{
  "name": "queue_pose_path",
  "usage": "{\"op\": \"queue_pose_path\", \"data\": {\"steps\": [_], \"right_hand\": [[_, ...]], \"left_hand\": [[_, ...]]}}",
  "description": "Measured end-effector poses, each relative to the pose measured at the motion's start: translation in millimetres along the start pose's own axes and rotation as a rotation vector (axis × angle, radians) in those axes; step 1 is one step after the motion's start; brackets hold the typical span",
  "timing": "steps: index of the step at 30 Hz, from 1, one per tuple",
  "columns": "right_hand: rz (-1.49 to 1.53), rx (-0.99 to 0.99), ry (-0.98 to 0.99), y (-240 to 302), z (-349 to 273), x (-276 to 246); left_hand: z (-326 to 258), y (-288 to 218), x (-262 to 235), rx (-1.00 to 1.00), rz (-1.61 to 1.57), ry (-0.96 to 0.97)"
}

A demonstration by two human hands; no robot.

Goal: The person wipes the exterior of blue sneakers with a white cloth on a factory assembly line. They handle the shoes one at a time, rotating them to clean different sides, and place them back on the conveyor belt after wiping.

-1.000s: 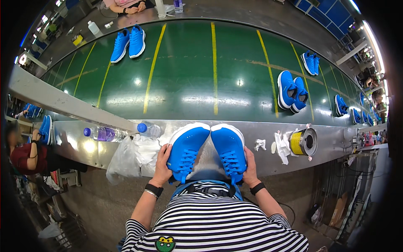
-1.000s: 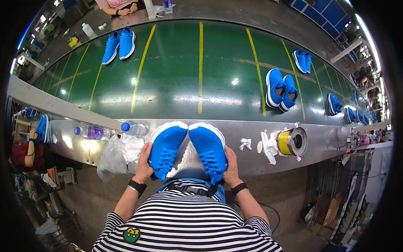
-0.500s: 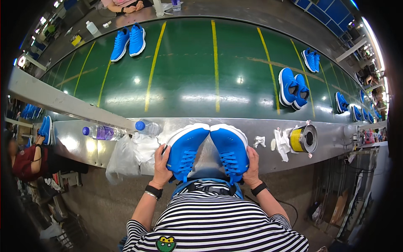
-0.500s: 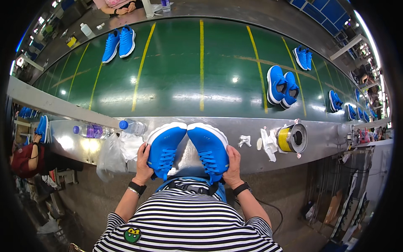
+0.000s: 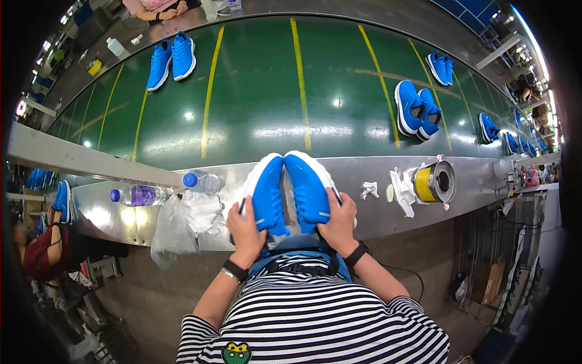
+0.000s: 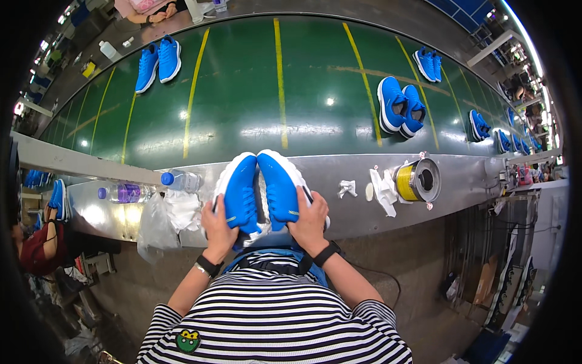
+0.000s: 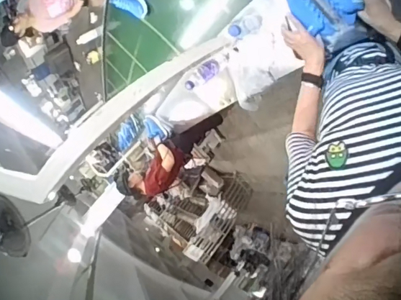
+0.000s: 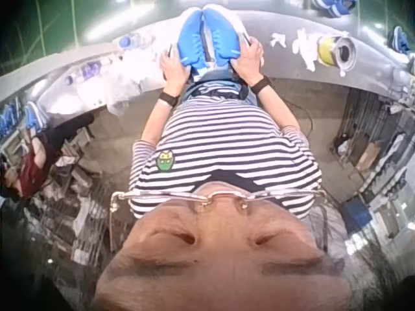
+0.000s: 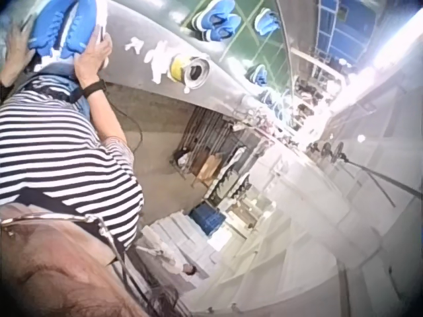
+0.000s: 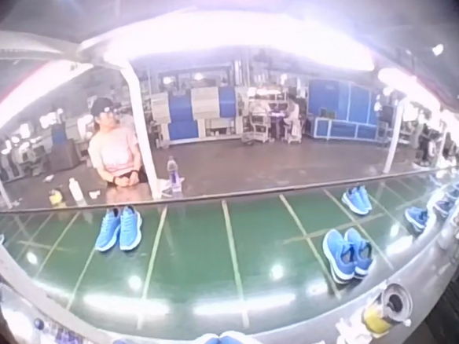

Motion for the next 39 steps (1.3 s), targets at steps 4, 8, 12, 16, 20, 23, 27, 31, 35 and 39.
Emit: {"op": "queue_pose_path", "data": {"steps": [4,8,12,16,20,23,27,31,35,39], "right_hand": [[0.057,-0.074,0.117,11.8,-0.1,11.0],[0.477,-0.061,0.121,-13.8,9.9,1.1],[0.790,0.196,0.109,-48.4,6.0,15.9],[0.790,0.290,0.045,-66.7,14.1,15.9],[0.654,0.335,-0.069,-101.6,13.2,0.0],[0.318,0.278,-0.300,-135.9,11.6,-23.4],[0.110,0.214,-0.362,-168.3,28.9,-10.7],[0.594,0.319,-0.178,-161.4,42.1,14.8],[1.057,0.246,-0.048,-72.9,57.8,-6.7],[0.671,-0.033,0.036,-38.8,78.9,-2.1]], "left_hand": [[-1.0,-15.6,14.2,0.028,-0.061,0.143],[-0.7,-2.9,11.0,0.014,-0.149,0.139],[3.0,-7.4,-3.3,0.081,-0.158,0.043],[14.4,-53.4,-8.1,0.270,-0.352,0.057],[19.6,-99.9,7.1,0.363,-0.368,0.175],[21.8,-110.2,24.2,0.275,-0.351,0.203],[30.8,-110.2,48.8,0.157,-0.332,0.260],[41.3,-109.2,61.1,0.163,-0.257,0.287],[53.8,-116.3,56.8,0.115,-0.223,0.268],[61.6,-125.3,62.1,0.089,-0.265,0.186]]}}
Point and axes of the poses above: each hand's wrist, its own z-axis towards the middle knuckle, its own x-axis out of the palm, y = z × x, the point moved 8 cm from there along z, towards the middle knuckle, and after that the axes turned 1 degree about x, right-handed, at the moved point
